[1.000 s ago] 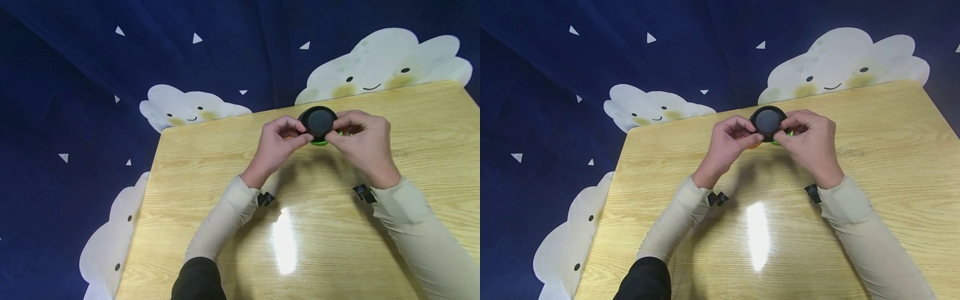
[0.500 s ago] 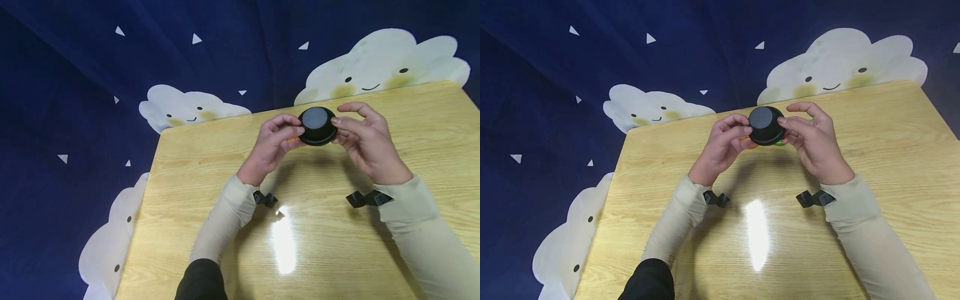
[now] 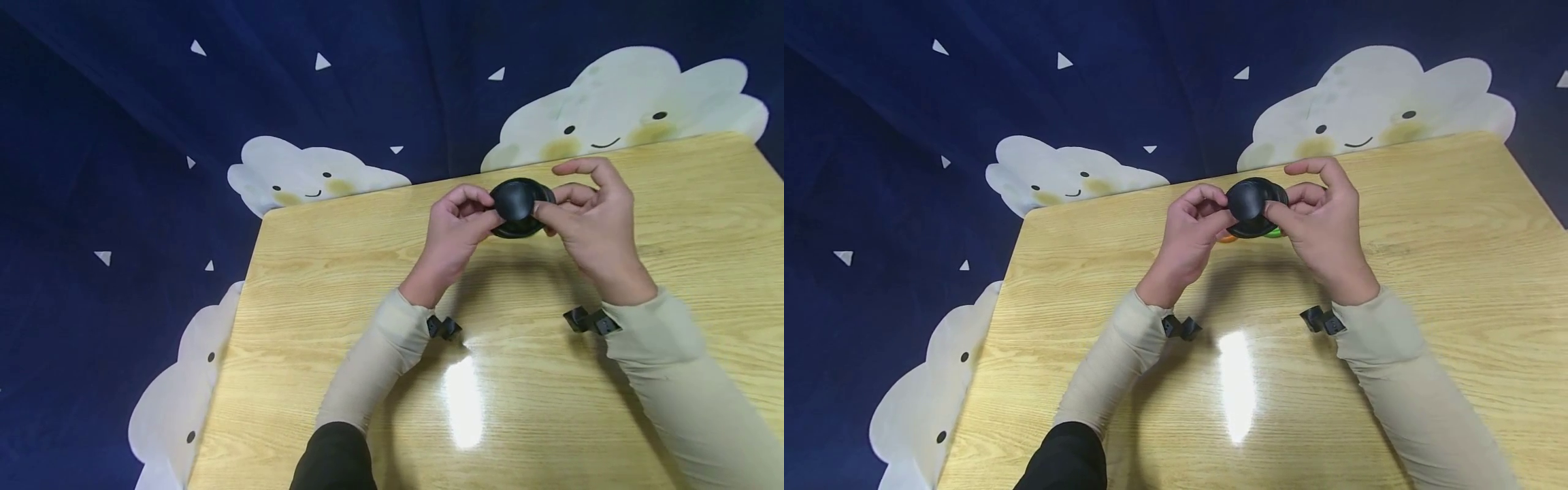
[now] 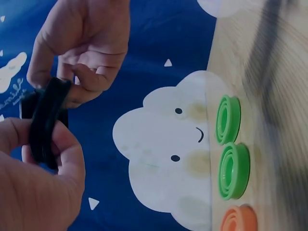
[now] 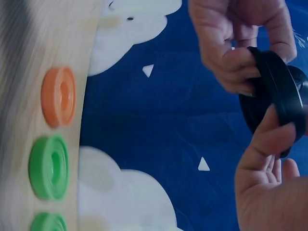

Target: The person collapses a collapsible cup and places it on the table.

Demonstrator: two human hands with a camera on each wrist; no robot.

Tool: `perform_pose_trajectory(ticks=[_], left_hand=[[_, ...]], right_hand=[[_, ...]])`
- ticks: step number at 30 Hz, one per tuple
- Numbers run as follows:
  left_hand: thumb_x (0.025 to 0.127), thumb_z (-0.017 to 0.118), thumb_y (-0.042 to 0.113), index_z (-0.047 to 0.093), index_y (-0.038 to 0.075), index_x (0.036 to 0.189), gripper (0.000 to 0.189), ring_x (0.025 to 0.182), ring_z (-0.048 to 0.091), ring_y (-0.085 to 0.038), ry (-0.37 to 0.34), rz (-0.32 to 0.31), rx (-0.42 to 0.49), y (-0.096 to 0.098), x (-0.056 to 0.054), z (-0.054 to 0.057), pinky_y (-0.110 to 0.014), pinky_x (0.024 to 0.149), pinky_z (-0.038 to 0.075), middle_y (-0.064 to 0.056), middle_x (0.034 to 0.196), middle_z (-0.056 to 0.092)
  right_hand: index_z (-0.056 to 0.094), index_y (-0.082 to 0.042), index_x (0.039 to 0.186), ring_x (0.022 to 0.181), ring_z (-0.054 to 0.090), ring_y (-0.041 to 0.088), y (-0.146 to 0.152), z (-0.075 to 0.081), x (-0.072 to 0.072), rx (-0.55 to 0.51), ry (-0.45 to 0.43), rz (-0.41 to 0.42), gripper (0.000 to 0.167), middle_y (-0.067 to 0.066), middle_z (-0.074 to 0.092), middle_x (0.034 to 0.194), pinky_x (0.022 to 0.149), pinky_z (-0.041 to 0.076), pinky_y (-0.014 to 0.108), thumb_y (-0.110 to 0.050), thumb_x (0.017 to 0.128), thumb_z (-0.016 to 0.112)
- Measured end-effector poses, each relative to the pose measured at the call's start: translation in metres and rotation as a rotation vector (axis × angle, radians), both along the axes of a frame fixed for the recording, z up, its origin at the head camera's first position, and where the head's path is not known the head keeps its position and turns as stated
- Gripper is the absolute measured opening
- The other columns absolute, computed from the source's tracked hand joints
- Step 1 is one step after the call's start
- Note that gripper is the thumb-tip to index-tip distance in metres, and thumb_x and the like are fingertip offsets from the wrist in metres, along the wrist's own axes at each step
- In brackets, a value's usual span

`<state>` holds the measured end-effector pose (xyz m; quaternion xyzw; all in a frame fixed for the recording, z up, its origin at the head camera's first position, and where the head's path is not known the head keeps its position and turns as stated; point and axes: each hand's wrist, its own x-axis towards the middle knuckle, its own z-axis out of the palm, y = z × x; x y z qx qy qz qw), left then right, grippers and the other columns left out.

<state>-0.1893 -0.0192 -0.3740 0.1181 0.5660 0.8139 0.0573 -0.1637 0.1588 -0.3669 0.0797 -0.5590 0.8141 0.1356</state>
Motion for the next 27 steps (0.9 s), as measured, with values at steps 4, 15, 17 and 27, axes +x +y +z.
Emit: perform_pose_trajectory(ticks=[4, 15, 17, 27], left_hand=[[0.084, 0.06, -0.02, 0.055, 0.003, 0.092, 0.025, 0.059, 0.054, -0.008, 0.066, 0.052, -0.035, 0.002, 0.002, 0.0, -0.022, 0.055, 0.045, -0.002, 0.075, 0.058], [0.087, 0.062, -0.02, 0.062, -0.014, 0.101, 0.016, 0.077, 0.064, -0.01, 0.171, 0.076, 0.018, -0.004, 0.003, -0.003, -0.021, 0.067, 0.055, -0.006, 0.091, 0.067], [0.088, 0.064, -0.018, 0.064, -0.019, 0.105, 0.017, 0.082, 0.066, -0.011, 0.222, 0.088, 0.019, -0.006, 0.001, -0.005, -0.021, 0.071, 0.056, -0.007, 0.096, 0.07], [0.093, 0.063, -0.01, 0.074, -0.009, 0.109, 0.019, 0.067, 0.057, -0.01, 0.455, 0.105, -0.298, -0.01, 0.003, 0.003, -0.023, 0.059, 0.048, -0.018, 0.106, 0.072]], right_hand=[[0.06, 0.002, 0.108, 0.051, 0.064, 0.019, -0.003, -0.004, -0.001, 0.093, 0.055, -0.089, 0.038, 0.014, 0.068, 0.072, 0.044, 0.049, 0.023, 0.018, 0.076, 0.073], [0.065, 0.016, 0.098, 0.062, 0.069, 0.015, -0.004, -0.008, -0.001, 0.191, 0.14, -0.145, 0.02, 0.012, 0.07, 0.087, 0.051, 0.054, 0.019, 0.022, 0.08, 0.061], [0.068, 0.016, 0.1, 0.067, 0.07, 0.013, -0.004, -0.008, 0.0, 0.237, 0.148, -0.138, 0.02, 0.011, 0.071, 0.094, 0.056, 0.056, 0.019, 0.02, 0.082, 0.06], [0.076, 0.004, 0.105, 0.083, 0.064, 0.008, -0.004, -0.007, 0.003, 0.673, 0.331, -0.264, 0.027, 0.012, 0.07, 0.114, 0.072, 0.051, 0.012, 0.012, 0.088, 0.057]])
